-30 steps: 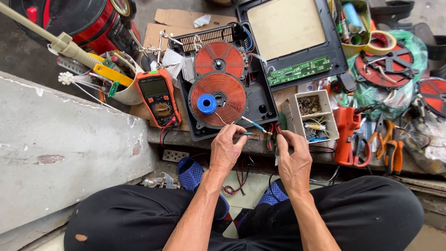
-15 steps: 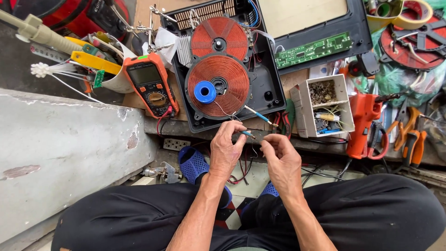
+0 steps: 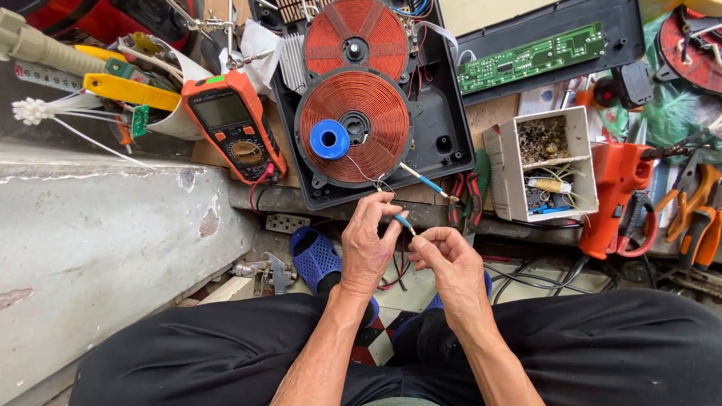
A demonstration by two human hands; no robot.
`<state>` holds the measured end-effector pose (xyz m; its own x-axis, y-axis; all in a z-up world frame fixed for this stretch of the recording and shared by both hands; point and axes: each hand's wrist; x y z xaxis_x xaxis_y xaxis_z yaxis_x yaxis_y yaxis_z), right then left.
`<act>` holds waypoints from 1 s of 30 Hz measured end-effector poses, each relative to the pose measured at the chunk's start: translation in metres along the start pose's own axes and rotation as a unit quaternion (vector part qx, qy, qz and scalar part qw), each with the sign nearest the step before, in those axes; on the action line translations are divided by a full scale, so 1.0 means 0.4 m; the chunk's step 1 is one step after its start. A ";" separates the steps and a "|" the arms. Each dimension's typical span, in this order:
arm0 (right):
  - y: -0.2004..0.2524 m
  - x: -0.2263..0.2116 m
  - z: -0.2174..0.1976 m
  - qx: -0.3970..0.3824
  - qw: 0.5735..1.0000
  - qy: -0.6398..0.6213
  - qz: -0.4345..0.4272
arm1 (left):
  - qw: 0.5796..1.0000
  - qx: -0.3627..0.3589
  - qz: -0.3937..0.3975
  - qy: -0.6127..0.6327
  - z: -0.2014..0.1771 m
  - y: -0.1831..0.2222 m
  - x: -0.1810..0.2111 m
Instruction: Assembling and repairing induction cooker components by stripping wires and soldering connections.
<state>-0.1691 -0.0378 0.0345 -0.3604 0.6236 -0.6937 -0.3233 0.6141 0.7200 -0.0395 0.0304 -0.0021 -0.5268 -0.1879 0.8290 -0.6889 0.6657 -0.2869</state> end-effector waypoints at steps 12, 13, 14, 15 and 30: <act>-0.012 0.003 -0.021 -0.029 1.000 -0.008 -0.006 | 1.000 -0.012 0.012 -0.020 0.012 0.006 -0.006; -0.008 0.000 -0.020 -0.028 1.000 -0.009 -0.008 | 1.000 -0.012 0.013 -0.020 0.011 0.006 -0.004; -0.003 -0.004 -0.019 -0.021 1.000 -0.014 -0.004 | 1.000 -0.012 0.008 -0.022 0.010 0.006 -0.002; -0.002 -0.011 -0.019 -0.012 1.000 -0.019 -0.003 | 1.000 -0.010 0.005 -0.023 0.011 0.002 0.000; -0.103 -0.050 -0.038 0.136 0.969 0.149 -0.144 | 0.990 0.057 -0.104 0.075 -0.018 -0.039 0.007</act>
<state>-0.1619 -0.0829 0.0188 -0.5390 0.2655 -0.7993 -0.2191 0.8722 0.4374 -0.0268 0.0247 0.0082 -0.2932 -0.1978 0.9354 -0.8314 0.5358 -0.1473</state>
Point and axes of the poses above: each hand's wrist, its own y-axis away from the middle knuckle, its own z-axis out of the palm, x = y × z, and after that the axes turned 9 degrees about z, right-handed
